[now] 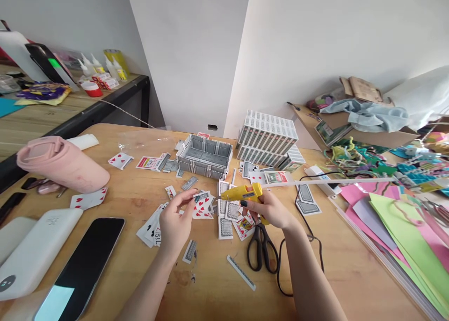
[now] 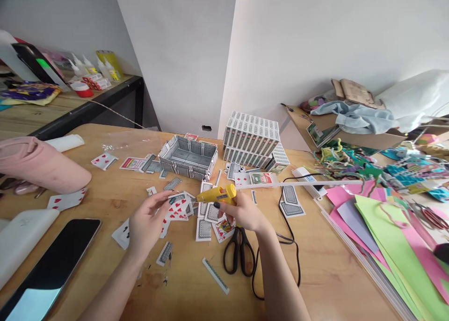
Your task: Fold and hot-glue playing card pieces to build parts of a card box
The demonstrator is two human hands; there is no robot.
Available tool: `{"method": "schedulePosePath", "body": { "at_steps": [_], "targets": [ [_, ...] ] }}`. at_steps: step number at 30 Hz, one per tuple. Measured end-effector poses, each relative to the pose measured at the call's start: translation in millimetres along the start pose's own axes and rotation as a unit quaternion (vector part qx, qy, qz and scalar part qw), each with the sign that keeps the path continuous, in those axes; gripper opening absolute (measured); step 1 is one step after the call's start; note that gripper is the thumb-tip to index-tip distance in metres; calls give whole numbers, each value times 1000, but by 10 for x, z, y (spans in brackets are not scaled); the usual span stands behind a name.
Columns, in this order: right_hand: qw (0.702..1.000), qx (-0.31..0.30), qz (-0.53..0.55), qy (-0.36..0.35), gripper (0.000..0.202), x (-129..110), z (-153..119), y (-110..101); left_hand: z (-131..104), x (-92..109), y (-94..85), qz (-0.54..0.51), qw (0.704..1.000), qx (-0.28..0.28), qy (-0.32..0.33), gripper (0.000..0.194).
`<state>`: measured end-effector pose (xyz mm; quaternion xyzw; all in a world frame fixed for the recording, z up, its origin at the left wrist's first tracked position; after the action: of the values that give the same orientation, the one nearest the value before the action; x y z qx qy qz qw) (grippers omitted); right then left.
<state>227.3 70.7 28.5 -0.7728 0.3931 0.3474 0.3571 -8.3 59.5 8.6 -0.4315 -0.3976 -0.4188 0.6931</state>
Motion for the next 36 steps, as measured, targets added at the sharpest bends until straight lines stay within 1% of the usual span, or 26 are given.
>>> {"method": "schedulePosePath", "body": {
  "at_steps": [4,8,11,14,17,23,26,30,36],
  "targets": [
    [1000,-28,14,4,31,11,0,40,-20,6,-13,-34,998,39,-21,21],
    [999,-34,25,-25,30,13,14,73,-50,14,-33,-50,996,79,-9,20],
    [997,-36,42,-48,27,5,25,93,-69,51,-52,-55,994,97,6,18],
    [996,-39,55,-50,28,3,34,115,-82,100,-68,-61,992,107,22,16],
    [998,-37,38,-42,31,22,49,132,-92,127,-81,-63,991,114,32,15],
    [999,-9,35,-31,32,87,79,109,-94,121,-93,-74,988,129,36,15],
    [999,-17,33,-32,34,66,64,125,-95,124,-101,-82,986,141,39,15],
    [999,-21,31,-27,37,20,43,139,-106,131,-101,-71,987,141,36,16],
    [999,-10,47,-23,38,17,44,111,-112,132,-105,-83,984,151,36,13]
  ]
}}
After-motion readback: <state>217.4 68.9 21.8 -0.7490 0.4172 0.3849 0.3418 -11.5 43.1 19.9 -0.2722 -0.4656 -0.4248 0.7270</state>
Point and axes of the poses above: each hand's wrist, its own z-axis towards the middle knuckle, its own y-axis out of the palm, x = y × z, the point moved 5 cm from there along z, towards the middle knuckle, and after that the axes turned 13 degrees about y, right-handed, at the moved point
